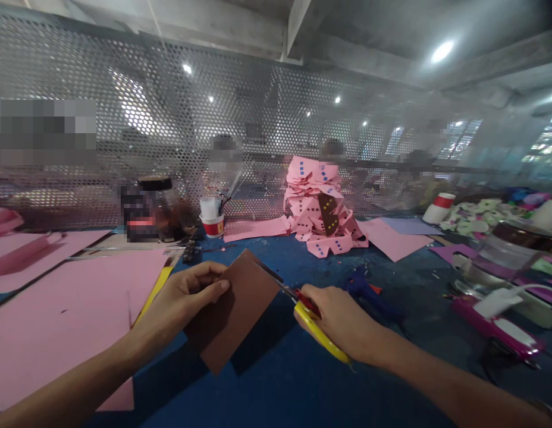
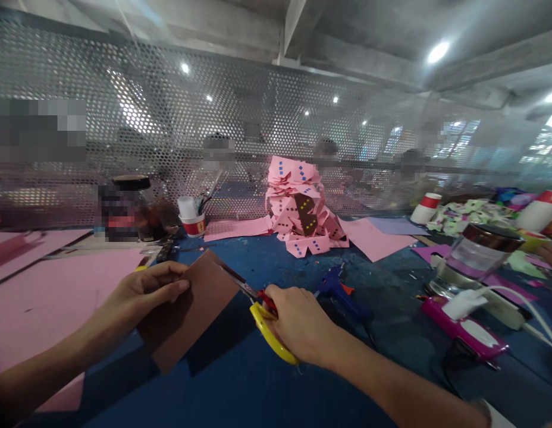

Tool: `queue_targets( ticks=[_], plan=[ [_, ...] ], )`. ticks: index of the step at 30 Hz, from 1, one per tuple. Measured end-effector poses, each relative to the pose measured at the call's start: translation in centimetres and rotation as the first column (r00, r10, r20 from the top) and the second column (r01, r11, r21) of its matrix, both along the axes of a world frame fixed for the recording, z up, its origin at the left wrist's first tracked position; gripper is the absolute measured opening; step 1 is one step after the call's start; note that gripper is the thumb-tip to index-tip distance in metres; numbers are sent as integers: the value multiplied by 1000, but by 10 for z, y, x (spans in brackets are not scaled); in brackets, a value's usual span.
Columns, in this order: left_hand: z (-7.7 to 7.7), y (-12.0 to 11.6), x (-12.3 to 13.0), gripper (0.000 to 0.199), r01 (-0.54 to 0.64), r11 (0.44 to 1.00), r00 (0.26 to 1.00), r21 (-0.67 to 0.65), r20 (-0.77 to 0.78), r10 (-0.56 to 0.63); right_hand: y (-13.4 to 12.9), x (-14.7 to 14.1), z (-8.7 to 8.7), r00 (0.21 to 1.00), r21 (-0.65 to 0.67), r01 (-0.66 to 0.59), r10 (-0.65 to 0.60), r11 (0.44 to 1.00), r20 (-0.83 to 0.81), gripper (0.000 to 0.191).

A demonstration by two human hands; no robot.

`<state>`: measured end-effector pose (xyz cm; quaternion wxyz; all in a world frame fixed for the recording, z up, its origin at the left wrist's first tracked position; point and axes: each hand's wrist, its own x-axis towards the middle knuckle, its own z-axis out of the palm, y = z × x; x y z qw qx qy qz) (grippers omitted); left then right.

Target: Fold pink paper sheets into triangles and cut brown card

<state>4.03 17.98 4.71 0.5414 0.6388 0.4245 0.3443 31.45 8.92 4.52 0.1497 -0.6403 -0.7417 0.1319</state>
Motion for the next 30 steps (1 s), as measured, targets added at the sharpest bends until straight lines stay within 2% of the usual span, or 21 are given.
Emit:
queue_targets(
  ticks=[30],
  plan=[
    [1, -3, 1, 30, 14, 1000, 1000, -19, -6, -14, 1, 2, -1, 1000, -4, 5, -5, 1000, -2, 14]
  ],
)
